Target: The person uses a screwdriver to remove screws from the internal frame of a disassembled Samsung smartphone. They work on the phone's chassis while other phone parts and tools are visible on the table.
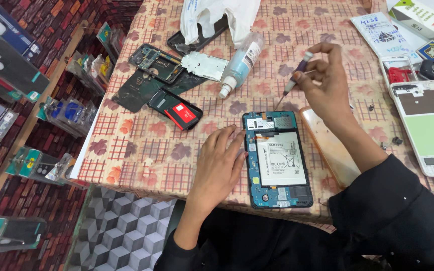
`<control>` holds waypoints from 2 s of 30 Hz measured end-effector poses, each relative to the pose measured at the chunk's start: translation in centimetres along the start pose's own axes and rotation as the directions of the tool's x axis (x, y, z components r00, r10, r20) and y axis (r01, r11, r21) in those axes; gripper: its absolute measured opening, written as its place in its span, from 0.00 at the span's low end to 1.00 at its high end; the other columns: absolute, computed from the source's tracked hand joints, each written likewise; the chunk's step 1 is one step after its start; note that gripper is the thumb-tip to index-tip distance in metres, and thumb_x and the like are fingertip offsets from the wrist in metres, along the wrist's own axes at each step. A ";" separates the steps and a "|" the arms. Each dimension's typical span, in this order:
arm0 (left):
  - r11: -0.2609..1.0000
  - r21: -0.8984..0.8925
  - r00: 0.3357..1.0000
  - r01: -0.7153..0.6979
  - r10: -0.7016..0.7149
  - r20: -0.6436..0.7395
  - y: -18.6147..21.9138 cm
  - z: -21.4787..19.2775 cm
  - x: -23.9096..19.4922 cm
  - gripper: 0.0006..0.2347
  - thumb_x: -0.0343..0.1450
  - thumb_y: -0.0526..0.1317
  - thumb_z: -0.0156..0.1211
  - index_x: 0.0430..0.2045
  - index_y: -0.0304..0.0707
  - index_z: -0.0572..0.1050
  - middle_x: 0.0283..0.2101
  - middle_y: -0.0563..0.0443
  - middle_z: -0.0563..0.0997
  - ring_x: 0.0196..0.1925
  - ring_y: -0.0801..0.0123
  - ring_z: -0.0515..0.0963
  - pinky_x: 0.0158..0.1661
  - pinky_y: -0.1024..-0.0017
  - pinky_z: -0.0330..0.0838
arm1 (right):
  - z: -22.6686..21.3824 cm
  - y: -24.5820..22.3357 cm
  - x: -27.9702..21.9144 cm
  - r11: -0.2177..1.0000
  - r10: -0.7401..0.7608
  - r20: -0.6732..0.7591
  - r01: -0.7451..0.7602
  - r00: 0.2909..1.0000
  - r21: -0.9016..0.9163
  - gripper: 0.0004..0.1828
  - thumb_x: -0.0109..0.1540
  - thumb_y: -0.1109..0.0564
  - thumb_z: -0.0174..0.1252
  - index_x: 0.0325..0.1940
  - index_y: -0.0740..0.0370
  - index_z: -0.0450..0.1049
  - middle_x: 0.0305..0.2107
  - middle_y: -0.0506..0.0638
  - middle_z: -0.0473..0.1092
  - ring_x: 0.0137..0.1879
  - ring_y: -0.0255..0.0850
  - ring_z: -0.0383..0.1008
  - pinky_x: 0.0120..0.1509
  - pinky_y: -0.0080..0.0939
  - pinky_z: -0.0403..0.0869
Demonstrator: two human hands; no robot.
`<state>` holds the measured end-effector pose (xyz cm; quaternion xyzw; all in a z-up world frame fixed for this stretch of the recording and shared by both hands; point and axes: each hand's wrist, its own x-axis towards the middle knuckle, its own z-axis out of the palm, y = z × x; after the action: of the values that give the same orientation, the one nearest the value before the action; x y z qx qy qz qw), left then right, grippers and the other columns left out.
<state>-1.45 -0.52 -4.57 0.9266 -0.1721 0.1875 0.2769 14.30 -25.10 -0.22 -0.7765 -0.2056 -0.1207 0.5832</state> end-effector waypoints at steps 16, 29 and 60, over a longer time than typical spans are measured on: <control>0.995 -0.085 0.999 -0.050 0.051 0.006 0.2 -1.0 -0.1 0.22 0.76 0.42 0.54 0.65 0.31 0.66 0.64 0.40 0.71 0.67 0.47 0.66 0.65 0.52 0.59 | -1.5 1.3 0.9 0.903 0.193 -0.040 -0.161 0.980 0.398 0.25 0.71 0.72 0.53 0.66 0.58 0.54 0.45 0.56 0.71 0.51 0.42 0.79 0.58 0.46 0.86; 0.996 -0.033 0.997 -0.077 0.078 0.029 -0.2 -0.4 -0.2 0.19 0.75 0.43 0.54 0.61 0.39 0.71 0.64 0.41 0.70 0.68 0.47 0.64 0.66 0.50 0.56 | 0.1 -2.2 -0.9 0.972 -0.205 0.006 0.205 0.979 -0.118 0.25 0.71 0.76 0.52 0.66 0.64 0.52 0.42 0.55 0.69 0.52 0.39 0.79 0.55 0.40 0.86; 0.995 -0.077 0.873 -0.057 0.087 0.479 -0.5 28.6 -18.5 0.10 0.64 0.29 0.59 0.36 0.33 0.82 0.41 0.38 0.83 0.46 0.50 0.82 0.43 0.58 0.77 | 0.1 -1.0 -2.1 0.897 -0.417 0.103 0.427 0.903 -0.111 0.10 0.74 0.78 0.54 0.56 0.74 0.64 0.48 0.56 0.69 0.55 0.43 0.78 0.54 0.39 0.85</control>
<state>-10.17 -12.65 -35.15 0.9283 -0.2753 -0.0442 0.2461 11.98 -25.10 -0.30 -0.7539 -0.3831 -0.2275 0.4828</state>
